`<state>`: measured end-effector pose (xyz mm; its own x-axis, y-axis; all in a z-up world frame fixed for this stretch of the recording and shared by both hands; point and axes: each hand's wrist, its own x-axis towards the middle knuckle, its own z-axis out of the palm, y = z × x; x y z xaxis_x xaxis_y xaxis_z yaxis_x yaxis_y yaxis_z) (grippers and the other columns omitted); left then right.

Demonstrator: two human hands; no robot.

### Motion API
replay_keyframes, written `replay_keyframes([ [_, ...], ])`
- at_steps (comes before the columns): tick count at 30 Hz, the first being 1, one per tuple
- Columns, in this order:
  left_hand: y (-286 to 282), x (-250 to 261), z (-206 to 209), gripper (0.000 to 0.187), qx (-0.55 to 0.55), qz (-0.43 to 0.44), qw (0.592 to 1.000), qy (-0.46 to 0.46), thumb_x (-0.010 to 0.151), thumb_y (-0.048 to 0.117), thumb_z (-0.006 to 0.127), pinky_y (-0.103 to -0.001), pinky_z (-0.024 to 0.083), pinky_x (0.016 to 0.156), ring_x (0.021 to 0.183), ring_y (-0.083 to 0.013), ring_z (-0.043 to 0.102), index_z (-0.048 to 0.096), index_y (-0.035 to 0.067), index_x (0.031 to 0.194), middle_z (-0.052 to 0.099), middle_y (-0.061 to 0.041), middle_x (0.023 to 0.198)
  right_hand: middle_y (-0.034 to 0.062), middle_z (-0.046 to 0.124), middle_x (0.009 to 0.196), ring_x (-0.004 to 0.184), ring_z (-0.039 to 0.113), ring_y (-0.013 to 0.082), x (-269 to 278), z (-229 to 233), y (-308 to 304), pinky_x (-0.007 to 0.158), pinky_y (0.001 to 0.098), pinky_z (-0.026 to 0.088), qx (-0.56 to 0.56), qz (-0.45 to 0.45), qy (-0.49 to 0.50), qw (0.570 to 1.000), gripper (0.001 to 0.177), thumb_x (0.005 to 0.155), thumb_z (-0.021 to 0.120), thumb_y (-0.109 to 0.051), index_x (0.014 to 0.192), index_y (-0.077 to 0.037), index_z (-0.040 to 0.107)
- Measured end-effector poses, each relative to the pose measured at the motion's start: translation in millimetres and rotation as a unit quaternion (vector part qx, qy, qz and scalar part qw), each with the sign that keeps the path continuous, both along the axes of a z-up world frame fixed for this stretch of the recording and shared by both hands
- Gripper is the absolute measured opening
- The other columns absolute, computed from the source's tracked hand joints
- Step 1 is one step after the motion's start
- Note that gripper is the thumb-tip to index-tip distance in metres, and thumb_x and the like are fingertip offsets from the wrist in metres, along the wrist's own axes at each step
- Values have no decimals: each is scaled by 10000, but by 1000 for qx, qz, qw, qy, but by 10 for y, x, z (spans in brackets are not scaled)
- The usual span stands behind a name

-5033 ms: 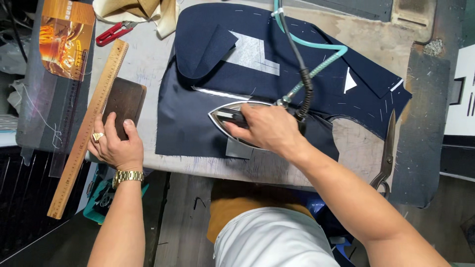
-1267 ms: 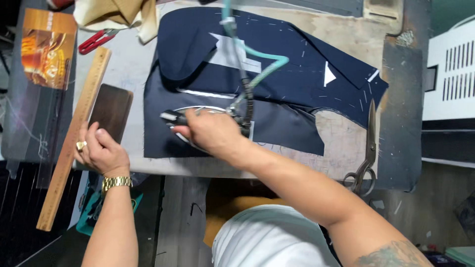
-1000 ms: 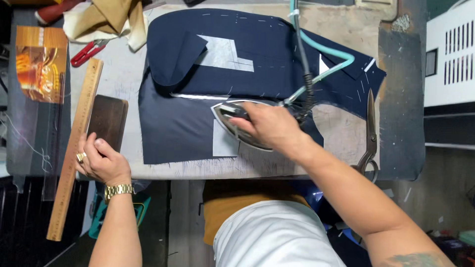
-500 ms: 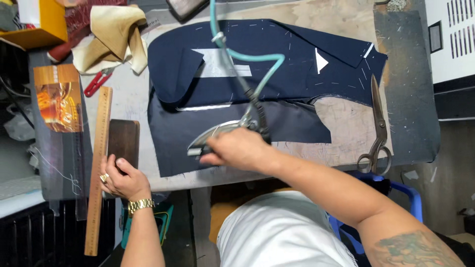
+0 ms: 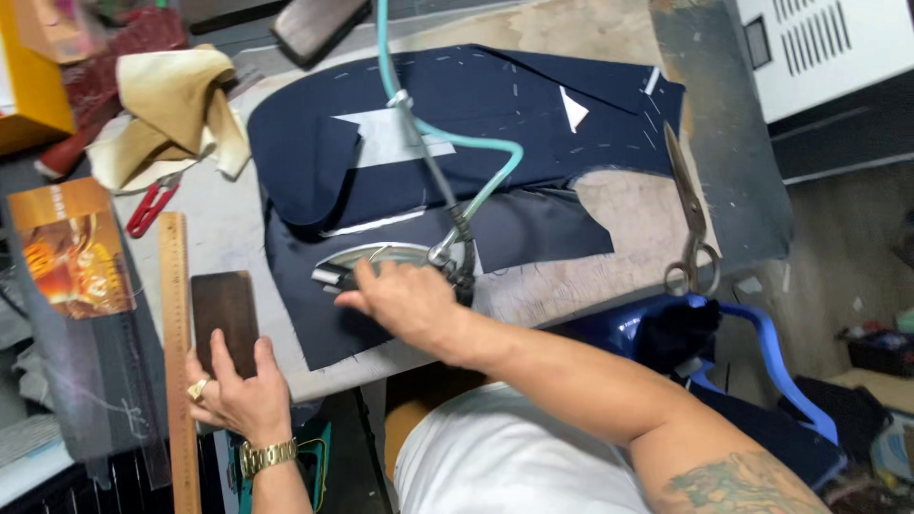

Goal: The person handles a dark blue suit jacket piece on a workbench. They use a wooden block and a steam iron to press the fabric, and also use large shears to cut a small piece of light-colored fabric.

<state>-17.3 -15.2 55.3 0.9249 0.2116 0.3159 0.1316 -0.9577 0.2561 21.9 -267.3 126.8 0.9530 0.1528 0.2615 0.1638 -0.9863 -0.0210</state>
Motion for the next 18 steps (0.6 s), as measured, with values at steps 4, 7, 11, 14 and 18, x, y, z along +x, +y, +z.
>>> replay_keyframes([
  [4,-226,-35,153,512,-43,-57,996,-57,887,181,900,-614,356,1013,1284,-497,568,747,39,1354,560,-284,1475,30,659,690,522,675,279,-3,38,-634,387,454,501,23,-66,115,991,633,916,528,-750,1111,-159,645],
  [7,-519,-10,247,471,-46,-192,978,-67,896,263,853,-539,386,993,1288,-442,604,727,104,1322,589,-265,1461,82,712,841,650,718,327,-11,527,-1211,502,494,581,99,-93,254,958,559,1002,461,-647,1097,-120,621],
  [11,-983,7,187,465,-63,-306,950,-3,830,371,825,-529,408,969,1252,-372,611,711,233,1259,614,-208,1423,92,729,1208,1014,726,341,-213,772,-1999,767,517,631,161,-156,330,917,611,1006,404,-620,1313,-138,621],
  [14,-1382,98,380,353,-46,-339,939,-30,900,429,741,-458,435,960,1169,-333,650,735,257,1208,638,-173,1358,84,725,1255,1056,694,418,-508,633,-2564,833,563,541,123,-206,321,916,613,978,458,-647,1347,-192,638],
  [18,-2120,291,528,356,-101,-428,898,-4,1019,433,493,-503,494,825,1095,-357,625,710,203,1182,614,-175,1304,36,791,1067,970,724,223,-661,838,-2992,827,323,484,253,-262,311,878,435,899,712,-492,1225,-209,769],
])
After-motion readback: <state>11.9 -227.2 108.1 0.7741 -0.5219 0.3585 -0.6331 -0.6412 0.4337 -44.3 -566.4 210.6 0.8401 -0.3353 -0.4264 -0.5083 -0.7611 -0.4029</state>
